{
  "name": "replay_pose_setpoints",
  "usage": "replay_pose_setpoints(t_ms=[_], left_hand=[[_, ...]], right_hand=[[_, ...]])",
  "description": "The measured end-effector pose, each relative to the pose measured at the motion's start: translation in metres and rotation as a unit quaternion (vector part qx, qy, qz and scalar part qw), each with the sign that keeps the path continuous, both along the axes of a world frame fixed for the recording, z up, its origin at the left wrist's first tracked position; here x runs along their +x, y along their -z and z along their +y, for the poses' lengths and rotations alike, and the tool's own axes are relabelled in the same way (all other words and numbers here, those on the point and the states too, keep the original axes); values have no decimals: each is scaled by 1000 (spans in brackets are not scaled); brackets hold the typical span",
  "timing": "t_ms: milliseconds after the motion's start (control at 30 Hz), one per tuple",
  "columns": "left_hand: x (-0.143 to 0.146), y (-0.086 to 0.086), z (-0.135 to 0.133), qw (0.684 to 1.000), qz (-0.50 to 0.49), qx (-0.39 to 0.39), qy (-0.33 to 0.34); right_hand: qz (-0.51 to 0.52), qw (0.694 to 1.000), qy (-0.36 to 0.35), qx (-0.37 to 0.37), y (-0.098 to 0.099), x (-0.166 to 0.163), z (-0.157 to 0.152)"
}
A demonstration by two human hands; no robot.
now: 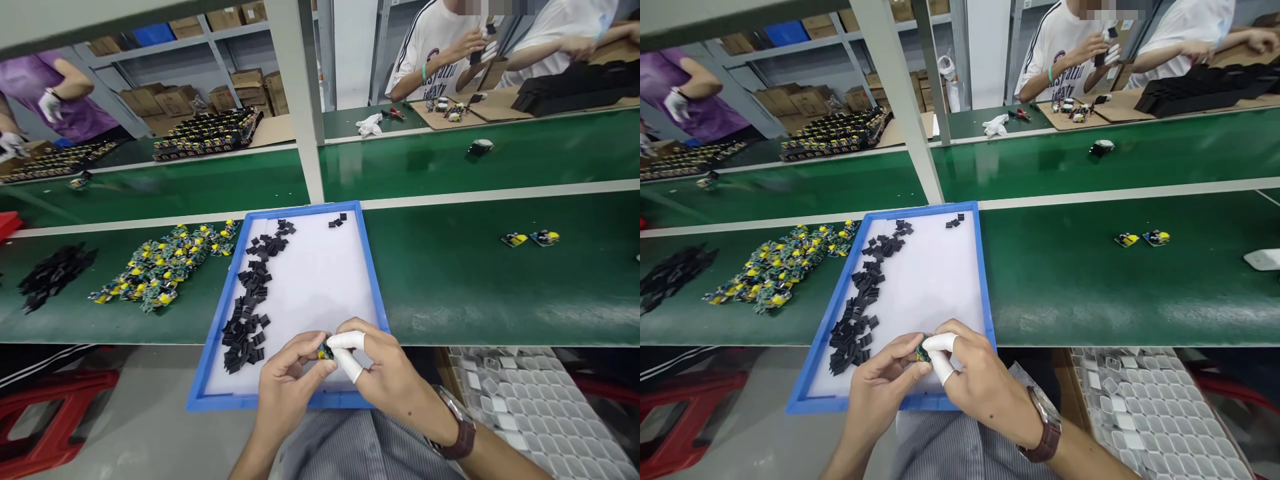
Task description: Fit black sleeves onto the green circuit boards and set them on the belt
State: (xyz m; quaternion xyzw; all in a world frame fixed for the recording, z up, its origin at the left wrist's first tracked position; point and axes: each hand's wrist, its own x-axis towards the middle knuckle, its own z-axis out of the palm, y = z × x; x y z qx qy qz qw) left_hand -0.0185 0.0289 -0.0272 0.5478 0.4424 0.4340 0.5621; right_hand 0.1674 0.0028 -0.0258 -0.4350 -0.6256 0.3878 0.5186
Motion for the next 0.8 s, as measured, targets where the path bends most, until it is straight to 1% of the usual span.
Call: replay_pose_setpoints(t_ms=[67,233,400,633,700,800], left_hand=[[1,0,0,1000,-6,-6,2],[1,-4,0,998,-22,-52,5],[-2,-9,3,995,-3,-97,39],[-3,-8,4,991,-28,-112,73],[-3,-7,4,990,-31,-115,76],[-2,-7,3,990,-26,-120,64]], right_hand=[[0,1000,2,-1,0,-1,-1],[-5,1000,-24,6,-5,3,0],[-13,998,-62,-28,-15,10,7],[-62,993,-78,-56,-19,14,7],[-68,993,-82,-48,-19,15,6],[-76,993,-87,-29,-18,15,5]])
